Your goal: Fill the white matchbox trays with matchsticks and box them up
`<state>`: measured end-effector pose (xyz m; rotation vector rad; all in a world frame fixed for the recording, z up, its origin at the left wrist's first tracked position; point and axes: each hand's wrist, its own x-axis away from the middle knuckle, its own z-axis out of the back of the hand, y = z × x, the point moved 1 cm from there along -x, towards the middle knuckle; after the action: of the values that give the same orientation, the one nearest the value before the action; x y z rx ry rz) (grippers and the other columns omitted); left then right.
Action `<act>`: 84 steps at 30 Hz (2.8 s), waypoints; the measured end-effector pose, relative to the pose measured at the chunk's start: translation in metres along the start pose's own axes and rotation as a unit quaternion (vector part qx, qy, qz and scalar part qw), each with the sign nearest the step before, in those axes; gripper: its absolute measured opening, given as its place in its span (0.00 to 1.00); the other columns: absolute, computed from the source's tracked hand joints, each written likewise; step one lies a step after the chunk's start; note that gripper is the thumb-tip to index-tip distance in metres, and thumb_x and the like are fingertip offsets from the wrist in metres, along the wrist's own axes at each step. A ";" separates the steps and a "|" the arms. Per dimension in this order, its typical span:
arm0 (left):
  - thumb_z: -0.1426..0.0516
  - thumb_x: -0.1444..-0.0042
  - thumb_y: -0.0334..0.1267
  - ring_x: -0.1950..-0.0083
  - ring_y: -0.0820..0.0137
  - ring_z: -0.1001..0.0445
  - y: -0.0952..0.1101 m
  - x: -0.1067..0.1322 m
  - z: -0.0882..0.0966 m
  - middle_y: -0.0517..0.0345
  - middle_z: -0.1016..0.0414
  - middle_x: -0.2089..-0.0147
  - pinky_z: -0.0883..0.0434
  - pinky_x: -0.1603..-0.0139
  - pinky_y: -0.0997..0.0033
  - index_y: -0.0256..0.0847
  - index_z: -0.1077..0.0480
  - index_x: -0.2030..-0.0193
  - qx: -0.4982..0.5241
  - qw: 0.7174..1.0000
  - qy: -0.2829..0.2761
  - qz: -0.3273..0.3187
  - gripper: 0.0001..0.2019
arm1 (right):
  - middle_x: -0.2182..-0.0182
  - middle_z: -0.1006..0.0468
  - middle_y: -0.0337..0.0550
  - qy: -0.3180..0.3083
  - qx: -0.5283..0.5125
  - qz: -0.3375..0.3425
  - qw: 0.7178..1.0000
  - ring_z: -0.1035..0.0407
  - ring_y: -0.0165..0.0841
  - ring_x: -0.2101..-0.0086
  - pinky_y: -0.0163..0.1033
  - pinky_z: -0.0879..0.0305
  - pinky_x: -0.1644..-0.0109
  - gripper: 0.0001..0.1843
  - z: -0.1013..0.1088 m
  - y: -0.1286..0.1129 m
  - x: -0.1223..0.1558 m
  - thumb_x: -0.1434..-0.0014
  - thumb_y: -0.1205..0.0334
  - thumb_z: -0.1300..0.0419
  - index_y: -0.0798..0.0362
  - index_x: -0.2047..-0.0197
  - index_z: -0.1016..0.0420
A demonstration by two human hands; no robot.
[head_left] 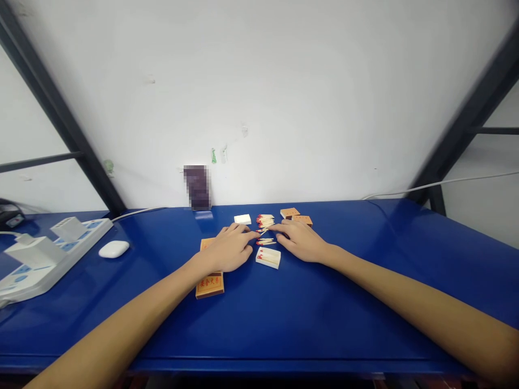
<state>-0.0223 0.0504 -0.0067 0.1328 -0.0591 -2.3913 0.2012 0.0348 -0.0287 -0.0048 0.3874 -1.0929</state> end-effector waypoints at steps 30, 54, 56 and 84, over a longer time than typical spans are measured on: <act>0.54 0.37 0.37 0.40 0.56 0.37 0.004 0.000 0.004 0.51 0.33 0.41 0.37 0.42 0.50 0.50 0.38 0.34 0.001 1.000 -0.006 0.006 0.24 | 0.62 0.22 0.47 -0.002 -0.018 0.020 1.000 0.30 0.37 0.63 0.40 0.41 0.57 0.20 0.001 0.001 0.000 0.34 0.65 0.51 0.52 0.43 0.26; 0.54 0.36 0.40 0.37 0.54 0.40 0.004 0.000 0.004 0.49 0.38 0.36 0.37 0.41 0.49 0.48 0.39 0.34 -0.005 1.000 -0.004 0.015 0.24 | 0.60 0.28 0.47 0.013 -0.033 0.021 0.999 0.32 0.38 0.59 0.42 0.38 0.55 0.19 0.000 0.002 0.002 0.33 0.64 0.52 0.51 0.43 0.28; 0.54 0.36 0.40 0.38 0.54 0.40 0.003 0.000 0.004 0.49 0.39 0.35 0.37 0.41 0.49 0.48 0.38 0.34 -0.006 1.000 -0.006 0.015 0.24 | 0.59 0.28 0.47 0.020 -0.033 0.017 0.999 0.32 0.39 0.57 0.42 0.38 0.53 0.20 -0.001 0.003 0.003 0.33 0.63 0.52 0.50 0.42 0.29; 0.54 0.36 0.40 0.37 0.54 0.39 0.002 0.000 0.003 0.51 0.37 0.36 0.38 0.39 0.49 0.48 0.37 0.35 0.001 1.000 -0.004 0.010 0.23 | 0.54 0.31 0.50 0.023 -0.023 0.005 0.999 0.32 0.40 0.56 0.46 0.36 0.50 0.20 -0.005 0.006 0.002 0.32 0.60 0.52 0.50 0.41 0.30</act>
<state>-0.0215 0.0488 -0.0036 0.1228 -0.0669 -2.3721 0.2056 0.0367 -0.0347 -0.0187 0.4529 -1.0757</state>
